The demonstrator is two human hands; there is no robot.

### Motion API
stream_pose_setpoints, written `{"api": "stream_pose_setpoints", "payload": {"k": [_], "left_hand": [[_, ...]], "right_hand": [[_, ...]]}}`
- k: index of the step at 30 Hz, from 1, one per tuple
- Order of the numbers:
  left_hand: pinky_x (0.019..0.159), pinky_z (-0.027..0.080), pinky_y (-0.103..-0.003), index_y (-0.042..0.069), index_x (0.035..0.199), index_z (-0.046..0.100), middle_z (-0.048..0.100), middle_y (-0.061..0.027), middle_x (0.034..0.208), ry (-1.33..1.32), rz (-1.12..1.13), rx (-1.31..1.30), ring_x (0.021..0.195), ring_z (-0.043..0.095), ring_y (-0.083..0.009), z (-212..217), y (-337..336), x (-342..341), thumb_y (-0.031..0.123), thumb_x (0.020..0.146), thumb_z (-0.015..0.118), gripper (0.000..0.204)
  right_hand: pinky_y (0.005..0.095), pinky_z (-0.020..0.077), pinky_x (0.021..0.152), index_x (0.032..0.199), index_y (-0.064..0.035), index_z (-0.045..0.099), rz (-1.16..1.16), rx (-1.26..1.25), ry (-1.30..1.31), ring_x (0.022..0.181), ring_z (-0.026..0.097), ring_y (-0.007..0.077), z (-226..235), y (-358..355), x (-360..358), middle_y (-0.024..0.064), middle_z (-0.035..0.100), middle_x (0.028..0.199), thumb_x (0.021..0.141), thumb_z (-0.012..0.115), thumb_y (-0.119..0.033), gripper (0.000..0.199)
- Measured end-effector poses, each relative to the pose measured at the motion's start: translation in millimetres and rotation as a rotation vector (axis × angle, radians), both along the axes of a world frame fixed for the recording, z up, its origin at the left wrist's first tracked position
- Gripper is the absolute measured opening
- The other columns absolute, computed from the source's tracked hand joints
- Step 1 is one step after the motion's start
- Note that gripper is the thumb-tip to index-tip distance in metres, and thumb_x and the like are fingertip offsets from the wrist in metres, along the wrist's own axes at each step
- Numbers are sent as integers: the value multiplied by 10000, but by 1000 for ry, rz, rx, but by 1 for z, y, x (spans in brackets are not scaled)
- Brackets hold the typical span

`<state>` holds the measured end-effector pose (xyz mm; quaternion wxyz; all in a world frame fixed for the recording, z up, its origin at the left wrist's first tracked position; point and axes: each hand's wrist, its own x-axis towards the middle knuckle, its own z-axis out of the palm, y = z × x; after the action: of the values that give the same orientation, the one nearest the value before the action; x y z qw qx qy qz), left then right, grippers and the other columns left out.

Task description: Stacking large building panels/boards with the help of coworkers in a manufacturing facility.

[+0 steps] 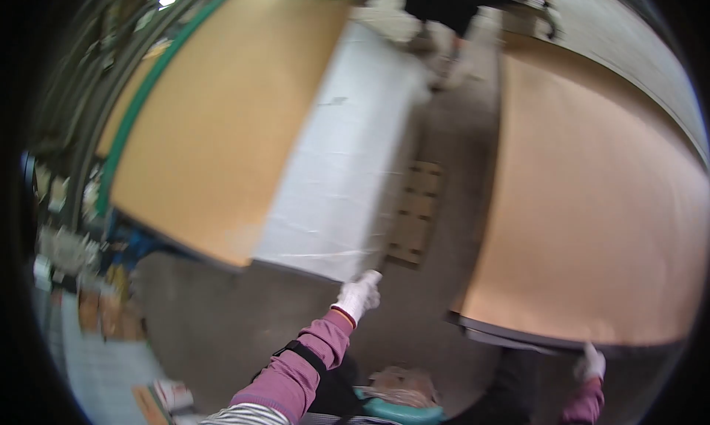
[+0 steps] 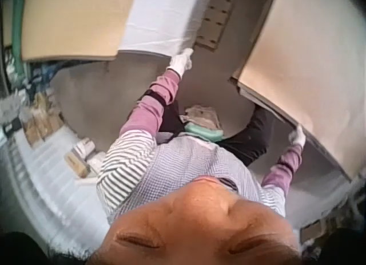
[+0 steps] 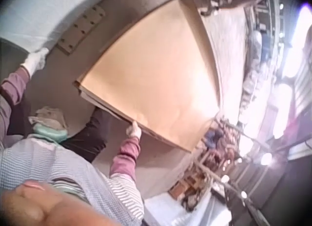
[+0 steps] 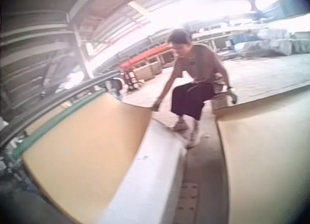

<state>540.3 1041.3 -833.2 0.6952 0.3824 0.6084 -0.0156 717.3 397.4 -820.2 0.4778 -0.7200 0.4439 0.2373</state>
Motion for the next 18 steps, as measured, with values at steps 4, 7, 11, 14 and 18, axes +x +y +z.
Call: {"api": "stream_pose_setpoints", "payload": {"k": [4, 7, 11, 14, 18], "left_hand": [[428, 348, -322, 87, 1052, 591, 431, 8, 567, 256, 513, 552, 416, 390, -129, 32, 166, -138, 442, 885, 526, 398], [688, 445, -364, 91, 1076, 593, 538, -11, 680, -347, 715, 520, 652, 524, -128, 37, 275, -235, 467, 874, 572, 427], [879, 447, -369, 75, 1114, 594, 634, -52, 937, -243, 586, 447, 930, 562, -163, 77, 265, -193, 359, 884, 608, 365], [882, 471, -355, 65, 1193, 578, 645, -116, 1035, -247, 234, 337, 947, 608, -203, 89, 239, -186, 236, 930, 549, 315], [926, 487, -331, 84, 1281, 524, 566, -148, 1255, -73, -1002, 1231, 1113, 584, -268, 206, 155, -167, 123, 967, 446, 326]], "right_hand": [[326, 337, 335, 582, -119, 515, 304, -220, -199, 359, 453, 178, -19, -102, -28, 36, 467, 483, 848, 537, -273, 309], [306, 313, 332, 561, -111, 490, 334, -138, -265, 344, 421, 166, 10, -7, -48, 40, 440, 471, 788, 507, -181, 238], [298, 294, 294, 573, -93, 457, 328, -226, -284, 304, 374, 159, 95, 94, -57, 57, 438, 462, 778, 514, -186, 233], [283, 314, 308, 682, -55, 526, 404, -99, -337, 340, 413, 150, 172, 197, -64, 52, 458, 490, 779, 551, -184, 164], [261, 324, 361, 809, 6, 631, 377, 85, -425, 406, 457, 131, 210, 276, -87, 79, 550, 571, 759, 618, -147, 161]]}}
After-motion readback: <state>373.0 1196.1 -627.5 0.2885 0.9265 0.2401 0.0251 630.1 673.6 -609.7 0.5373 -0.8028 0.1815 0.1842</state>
